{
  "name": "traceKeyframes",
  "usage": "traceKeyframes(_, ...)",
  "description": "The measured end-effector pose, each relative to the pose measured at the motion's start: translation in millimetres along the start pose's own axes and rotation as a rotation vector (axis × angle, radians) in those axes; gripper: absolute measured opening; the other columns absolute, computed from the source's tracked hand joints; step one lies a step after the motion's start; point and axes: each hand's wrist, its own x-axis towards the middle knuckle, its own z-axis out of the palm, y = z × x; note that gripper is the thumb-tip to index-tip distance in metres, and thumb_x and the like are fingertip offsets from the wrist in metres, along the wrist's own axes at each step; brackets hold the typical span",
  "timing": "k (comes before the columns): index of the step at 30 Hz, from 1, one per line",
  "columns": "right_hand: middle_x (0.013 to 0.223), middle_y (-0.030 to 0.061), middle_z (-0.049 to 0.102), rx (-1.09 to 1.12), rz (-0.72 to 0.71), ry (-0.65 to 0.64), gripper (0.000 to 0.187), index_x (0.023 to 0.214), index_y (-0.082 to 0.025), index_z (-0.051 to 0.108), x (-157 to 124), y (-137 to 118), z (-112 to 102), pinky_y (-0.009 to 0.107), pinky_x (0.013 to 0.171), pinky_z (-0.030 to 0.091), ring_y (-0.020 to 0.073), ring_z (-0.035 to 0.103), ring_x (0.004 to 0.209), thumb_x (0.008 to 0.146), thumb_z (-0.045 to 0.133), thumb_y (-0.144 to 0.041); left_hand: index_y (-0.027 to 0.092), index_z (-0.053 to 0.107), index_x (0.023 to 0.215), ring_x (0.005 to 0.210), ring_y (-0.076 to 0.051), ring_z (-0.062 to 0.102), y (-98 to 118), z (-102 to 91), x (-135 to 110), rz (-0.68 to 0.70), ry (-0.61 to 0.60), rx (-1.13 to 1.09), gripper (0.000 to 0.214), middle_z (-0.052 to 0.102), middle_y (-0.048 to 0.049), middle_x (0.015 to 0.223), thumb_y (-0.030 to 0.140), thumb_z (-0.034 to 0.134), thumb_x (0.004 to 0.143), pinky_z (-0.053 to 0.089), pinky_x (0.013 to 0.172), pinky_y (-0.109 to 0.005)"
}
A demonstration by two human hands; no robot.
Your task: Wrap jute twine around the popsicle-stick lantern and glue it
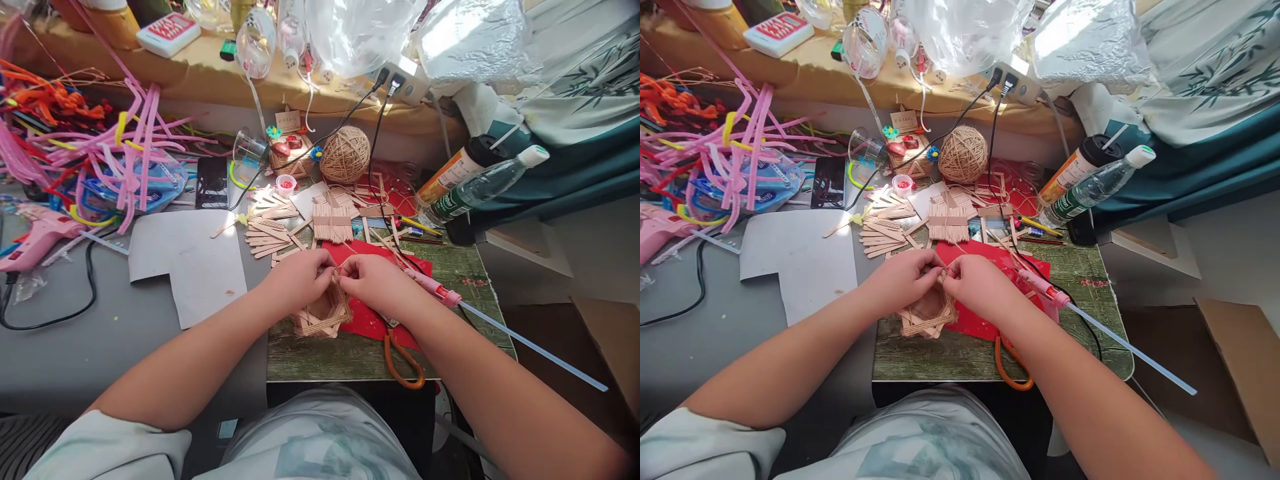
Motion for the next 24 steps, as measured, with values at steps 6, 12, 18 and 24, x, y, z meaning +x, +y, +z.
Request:
traceKeyframes(6,0.067,-0.0008,0.071,0.115,-0.023,0.072,0.01,0.069,-0.021,0.069,0.3,7.4,2.5,0.028,0.055,0.035,0.015,0.057,0.06,0.077,0.069,-0.025,0.025,0.07,0.097,0.091,-0.025,0.07,2.5,-0.6,-0.2,-0.005,0.004,-0.017,0.018,0.078,-0.004,0.101,0.034,0.055,0.097,0.049,0.072,-0.035)
traceKeyframes(12,0.054,-0.0011,0.062,-0.024,-0.033,0.089,0.017,0.061,-0.022,0.064,3.8,1.9,4.3,0.032,0.051,0.025,0.0136,0.046,0.049,0.076,0.069,-0.024,0.026,0.069,0.096,0.092,-0.025,0.07,2.5,3.5,-2.8,-0.015,0.029,0.0,0.018,0.079,-0.0031,0.101,0.034,0.053,0.099,0.049,0.072,-0.036)
traceKeyframes(18,0.064,-0.0007,0.066,0.022,-0.015,0.032,0.017,0.067,-0.022,0.058,2.6,4.8,7.3,0.031,0.054,0.028,0.0148,0.05,0.056,0.082,0.065,-0.03,0.026,0.067,0.094,0.088,-0.024,0.069,1.5,2.4,-2.3,-0.008,0.026,-0.005,0.019,0.078,-0.0038,0.097,0.035,0.052,0.099,0.045,0.069,-0.035)
traceKeyframes(24,0.061,-0.0028,0.062,0.177,-0.029,0.051,0.019,0.069,-0.021,0.06,1.4,13.0,8.0,0.028,0.053,0.03,0.0141,0.05,0.056,0.082,0.07,-0.032,0.026,0.067,0.093,0.087,-0.024,0.068,1.4,0.0,-1.4,0.023,0.008,-0.015,0.019,0.077,-0.0031,0.096,0.036,0.052,0.098,0.044,0.069,-0.035)
